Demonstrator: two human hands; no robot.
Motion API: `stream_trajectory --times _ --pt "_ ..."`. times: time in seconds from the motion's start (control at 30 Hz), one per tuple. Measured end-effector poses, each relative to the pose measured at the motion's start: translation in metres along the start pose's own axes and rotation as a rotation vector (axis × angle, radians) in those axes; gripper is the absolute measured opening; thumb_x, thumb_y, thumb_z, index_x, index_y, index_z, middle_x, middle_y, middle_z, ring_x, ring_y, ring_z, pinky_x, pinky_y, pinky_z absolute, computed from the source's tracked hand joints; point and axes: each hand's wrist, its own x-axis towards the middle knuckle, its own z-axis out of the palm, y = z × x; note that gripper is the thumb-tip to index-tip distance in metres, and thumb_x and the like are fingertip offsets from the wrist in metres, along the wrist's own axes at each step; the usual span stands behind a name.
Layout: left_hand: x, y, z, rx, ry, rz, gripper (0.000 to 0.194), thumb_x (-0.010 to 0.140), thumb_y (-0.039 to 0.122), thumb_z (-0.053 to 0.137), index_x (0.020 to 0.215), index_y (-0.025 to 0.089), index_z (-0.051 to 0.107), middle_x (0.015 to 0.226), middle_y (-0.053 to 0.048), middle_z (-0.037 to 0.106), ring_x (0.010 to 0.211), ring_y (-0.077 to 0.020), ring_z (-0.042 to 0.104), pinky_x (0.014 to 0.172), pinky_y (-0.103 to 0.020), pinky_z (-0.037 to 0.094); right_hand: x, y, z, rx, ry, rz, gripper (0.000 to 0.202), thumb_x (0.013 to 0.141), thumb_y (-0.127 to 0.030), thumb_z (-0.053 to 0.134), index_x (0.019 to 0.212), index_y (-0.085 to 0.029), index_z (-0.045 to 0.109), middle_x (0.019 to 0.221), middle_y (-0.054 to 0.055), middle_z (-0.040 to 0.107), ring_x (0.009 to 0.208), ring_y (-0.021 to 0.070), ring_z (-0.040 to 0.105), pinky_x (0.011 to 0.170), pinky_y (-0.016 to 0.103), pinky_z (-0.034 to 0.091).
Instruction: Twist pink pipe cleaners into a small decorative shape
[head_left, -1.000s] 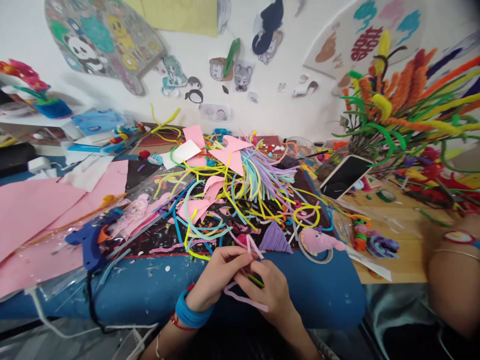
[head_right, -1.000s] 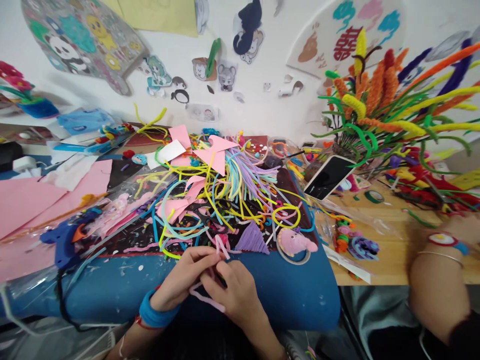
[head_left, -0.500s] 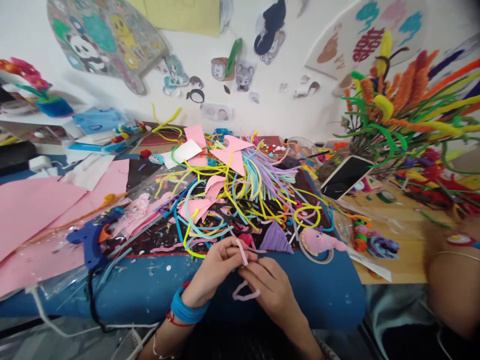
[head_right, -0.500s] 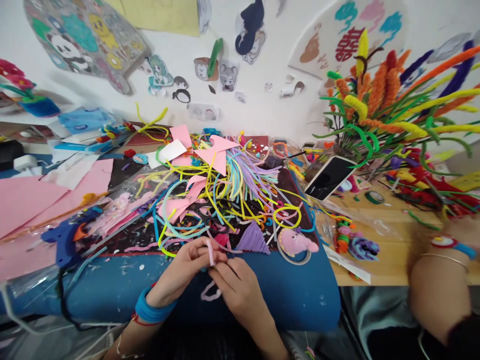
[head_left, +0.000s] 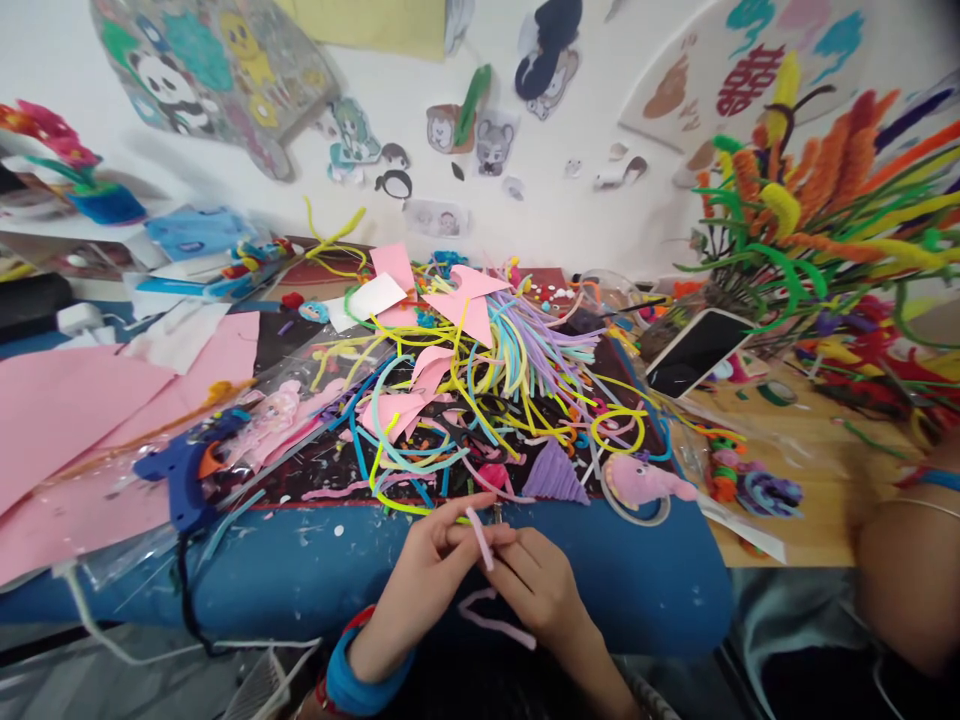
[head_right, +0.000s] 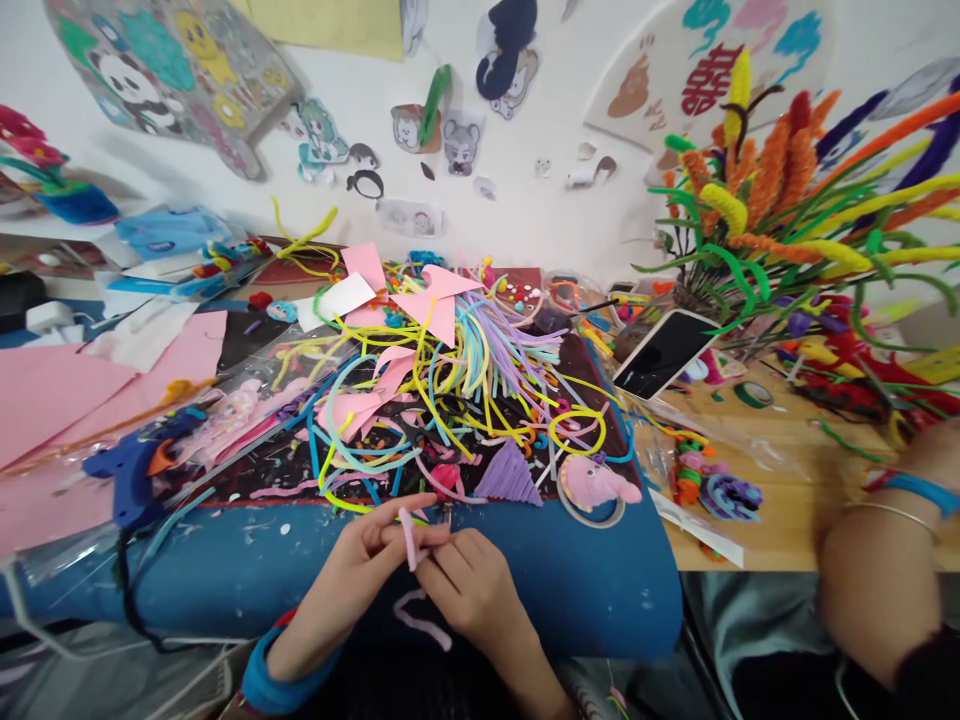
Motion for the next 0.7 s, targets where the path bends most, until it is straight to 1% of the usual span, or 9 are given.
stream_trajectory --times 0.07,0.13,0.23,0.3,0.37,0.43,0.5,0.63,0.7 --pt "-0.003 0.000 -0.002 -0.005 0.002 0.007 0.038 0.083 0.030 0.058 0.116 0.011 0.054 0.088 -0.011 0.073 0.082 -0.0184 0.067 0.083 -0.030 0.048 -0.002 -0.001 0.000 0.157 0.039 0.046 0.018 0.085 -0.007 0.053 0.096 -0.012 0.066 0.074 0.009 0.069 0.065 0.0170 0.059 0.053 0.028 0.044" --pt "-0.005 0.000 -0.005 -0.026 -0.021 0.019 0.035 0.083 0.030 0.059 0.113 0.012 0.057 0.091 -0.011 0.073 0.083 -0.0191 0.067 0.080 -0.029 0.049 -0.001 -0.004 -0.001 0.370 0.083 0.183 0.017 0.086 -0.012 0.055 0.098 -0.017 0.066 0.078 0.007 0.071 0.068 0.0159 0.061 0.058 0.028 0.047" --pt "-0.006 -0.001 -0.008 -0.070 -0.046 0.048 0.031 0.080 0.028 0.063 0.107 0.013 0.061 0.094 -0.010 0.072 0.088 -0.0201 0.066 0.081 -0.029 0.049 0.002 -0.008 -0.004 0.705 0.087 0.445 0.008 0.082 -0.026 0.064 0.085 -0.022 0.070 0.071 0.002 0.071 0.065 0.0148 0.063 0.065 0.029 0.049" --pt "-0.005 -0.002 -0.009 -0.078 -0.033 0.081 0.029 0.079 0.027 0.064 0.104 0.014 0.061 0.091 -0.009 0.071 0.085 -0.0188 0.066 0.080 -0.029 0.049 0.003 -0.011 -0.005 0.880 0.025 0.531 0.010 0.079 -0.032 0.067 0.077 -0.022 0.071 0.065 0.001 0.070 0.062 0.0148 0.063 0.068 0.030 0.050" --pt "-0.004 -0.003 -0.009 -0.064 -0.010 0.115 0.023 0.078 0.027 0.065 0.096 0.014 0.062 0.080 -0.005 0.069 0.073 -0.0155 0.064 0.072 -0.026 0.049 0.003 -0.013 -0.005 0.975 -0.040 0.539 0.010 0.077 -0.031 0.069 0.074 -0.022 0.071 0.064 0.002 0.071 0.062 0.0145 0.063 0.071 0.031 0.049" --pt "-0.003 -0.006 -0.009 -0.029 0.009 0.126 0.017 0.077 0.028 0.066 0.083 0.014 0.059 0.069 -0.001 0.064 0.063 -0.0127 0.061 0.063 -0.023 0.048 0.002 -0.015 -0.006 0.991 -0.083 0.534 0.005 0.076 -0.025 0.069 0.073 -0.022 0.070 0.066 0.002 0.072 0.064 0.0141 0.064 0.073 0.031 0.049" --pt "-0.003 -0.008 -0.010 0.029 0.023 0.125 0.018 0.076 0.028 0.067 0.075 0.014 0.056 0.064 0.000 0.060 0.060 -0.0117 0.058 0.060 -0.022 0.046 0.002 -0.016 -0.007 0.987 -0.109 0.518 0.005 0.076 -0.019 0.067 0.071 -0.022 0.068 0.068 0.002 0.072 0.066 0.0136 0.064 0.075 0.030 0.048" --pt "-0.002 -0.010 -0.010 0.153 -0.008 0.129 0.018 0.077 0.030 0.065 0.083 0.012 0.065 0.073 -0.004 0.063 0.068 -0.0140 0.058 0.065 -0.023 0.046 0.003 -0.014 -0.011 1.039 -0.132 0.469 0.010 0.077 -0.020 0.064 0.068 -0.022 0.064 0.067 0.001 0.071 0.065 0.0130 0.063 0.079 0.031 0.047" --pt "0.000 -0.011 -0.008 0.136 -0.053 0.120 0.022 0.078 0.031 0.064 0.091 0.013 0.069 0.076 -0.005 0.065 0.068 -0.0140 0.059 0.065 -0.023 0.046 0.004 -0.012 -0.012 1.064 -0.135 0.449 0.011 0.077 -0.022 0.064 0.066 -0.022 0.063 0.066 0.001 0.071 0.064 0.0129 0.063 0.080 0.032 0.047"
